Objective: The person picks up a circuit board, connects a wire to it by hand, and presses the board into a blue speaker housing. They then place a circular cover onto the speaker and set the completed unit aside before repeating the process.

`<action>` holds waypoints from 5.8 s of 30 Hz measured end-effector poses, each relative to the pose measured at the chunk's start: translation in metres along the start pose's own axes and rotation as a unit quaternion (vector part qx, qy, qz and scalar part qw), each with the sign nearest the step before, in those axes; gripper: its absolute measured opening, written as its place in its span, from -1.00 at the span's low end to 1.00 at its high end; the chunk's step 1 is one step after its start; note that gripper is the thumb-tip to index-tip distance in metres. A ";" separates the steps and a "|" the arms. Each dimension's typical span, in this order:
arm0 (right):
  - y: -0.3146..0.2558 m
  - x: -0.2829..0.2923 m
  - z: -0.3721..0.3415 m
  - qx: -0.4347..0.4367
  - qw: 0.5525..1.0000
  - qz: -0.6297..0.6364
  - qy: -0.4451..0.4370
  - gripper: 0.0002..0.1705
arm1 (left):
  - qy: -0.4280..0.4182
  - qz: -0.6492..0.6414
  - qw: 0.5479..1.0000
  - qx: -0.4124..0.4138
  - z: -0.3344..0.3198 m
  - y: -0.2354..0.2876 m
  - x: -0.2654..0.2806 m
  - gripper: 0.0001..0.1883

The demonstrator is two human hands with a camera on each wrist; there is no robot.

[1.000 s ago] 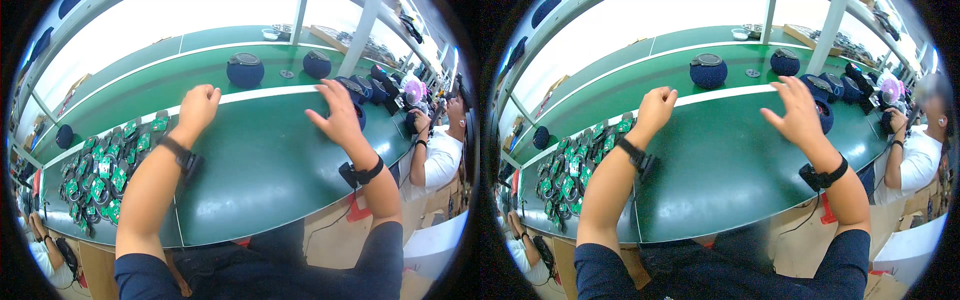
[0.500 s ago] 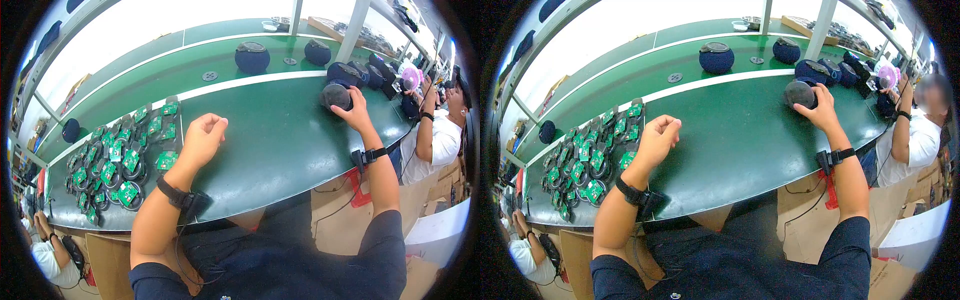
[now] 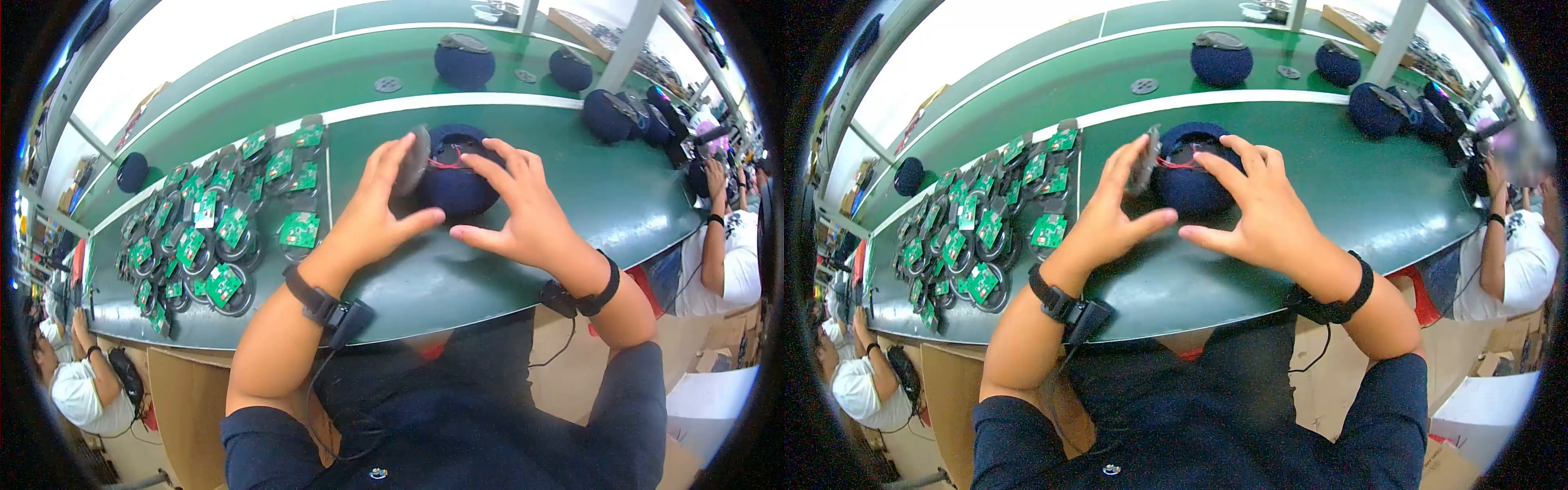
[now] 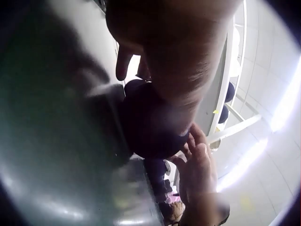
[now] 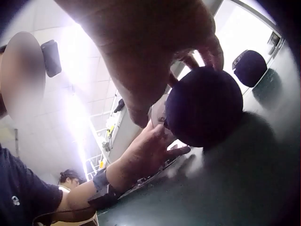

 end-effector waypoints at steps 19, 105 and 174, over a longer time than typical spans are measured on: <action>0.040 -0.022 0.031 0.029 0.947 0.320 -0.002 -0.43 | 0.191 -0.190 0.956 0.112 -0.004 -0.026 0.009 -0.58; 0.027 -0.044 0.025 0.130 0.915 0.380 -0.044 -0.10 | 0.019 -0.121 0.992 0.021 -0.006 -0.002 -0.008 0.31; 0.016 -0.054 0.012 0.001 0.732 0.680 0.036 0.08 | -0.126 0.421 0.896 -0.065 0.025 0.079 -0.022 -0.82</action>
Point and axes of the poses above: each hand's wrist, its own z-axis towards the middle knuckle, its own x-axis out of the back of the hand, y = z × x, the point moved 6 cm from there along z, towards the middle knuckle, and after that the axes turned 9 degrees about -z, right-handed, at the moved point
